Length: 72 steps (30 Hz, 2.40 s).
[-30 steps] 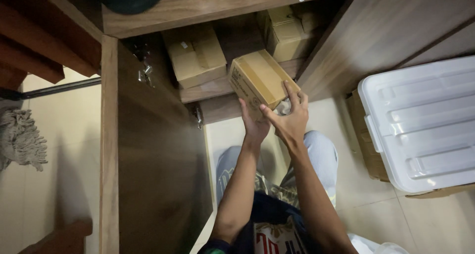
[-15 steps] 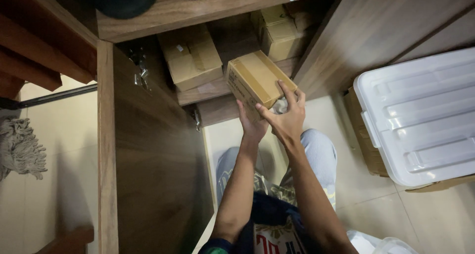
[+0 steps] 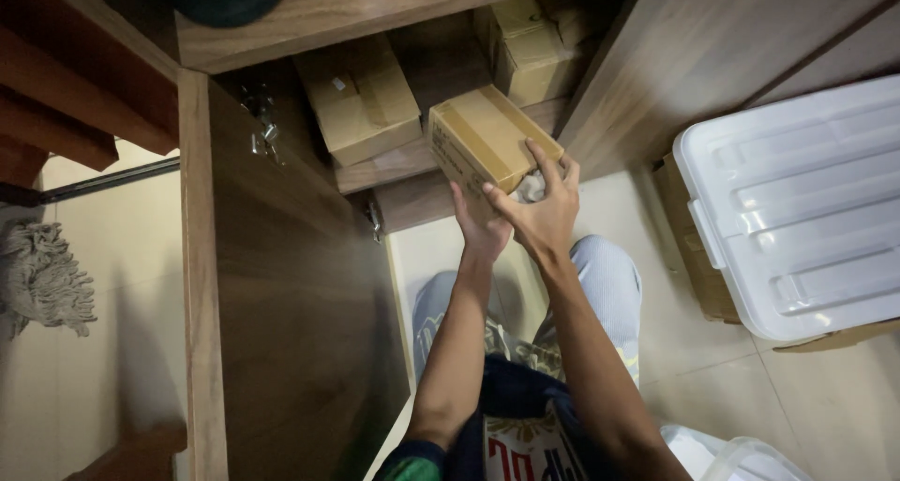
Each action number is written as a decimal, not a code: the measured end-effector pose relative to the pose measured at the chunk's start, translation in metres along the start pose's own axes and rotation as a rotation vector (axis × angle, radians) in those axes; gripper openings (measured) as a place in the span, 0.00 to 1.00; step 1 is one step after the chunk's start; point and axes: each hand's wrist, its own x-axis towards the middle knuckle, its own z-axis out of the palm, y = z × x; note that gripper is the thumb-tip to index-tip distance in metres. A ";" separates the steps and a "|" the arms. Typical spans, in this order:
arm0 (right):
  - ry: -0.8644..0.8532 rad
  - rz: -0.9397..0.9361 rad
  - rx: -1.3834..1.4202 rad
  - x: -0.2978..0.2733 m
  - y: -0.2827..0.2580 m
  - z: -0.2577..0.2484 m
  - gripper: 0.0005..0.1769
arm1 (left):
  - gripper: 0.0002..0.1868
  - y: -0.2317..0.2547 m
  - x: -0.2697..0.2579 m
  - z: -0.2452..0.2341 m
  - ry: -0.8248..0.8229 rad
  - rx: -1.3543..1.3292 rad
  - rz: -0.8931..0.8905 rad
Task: Cleaning and organizing an office workstation, including wiping peripherals, organizing a storage cabinet, and mopping the floor.
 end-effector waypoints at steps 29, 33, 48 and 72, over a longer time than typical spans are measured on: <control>-0.117 0.182 0.255 0.001 0.071 -0.047 0.19 | 0.45 0.029 -0.050 -0.010 0.118 0.211 -0.207; -0.128 0.101 0.179 -0.007 0.042 -0.055 0.14 | 0.46 0.033 -0.066 -0.048 0.092 0.172 -0.187; -0.147 -0.130 -0.059 -0.024 0.044 -0.050 0.22 | 0.38 0.006 -0.087 -0.090 0.016 0.094 -0.294; -0.272 0.355 0.381 0.049 0.113 0.055 0.23 | 0.40 0.046 -0.114 -0.034 0.237 0.120 -0.062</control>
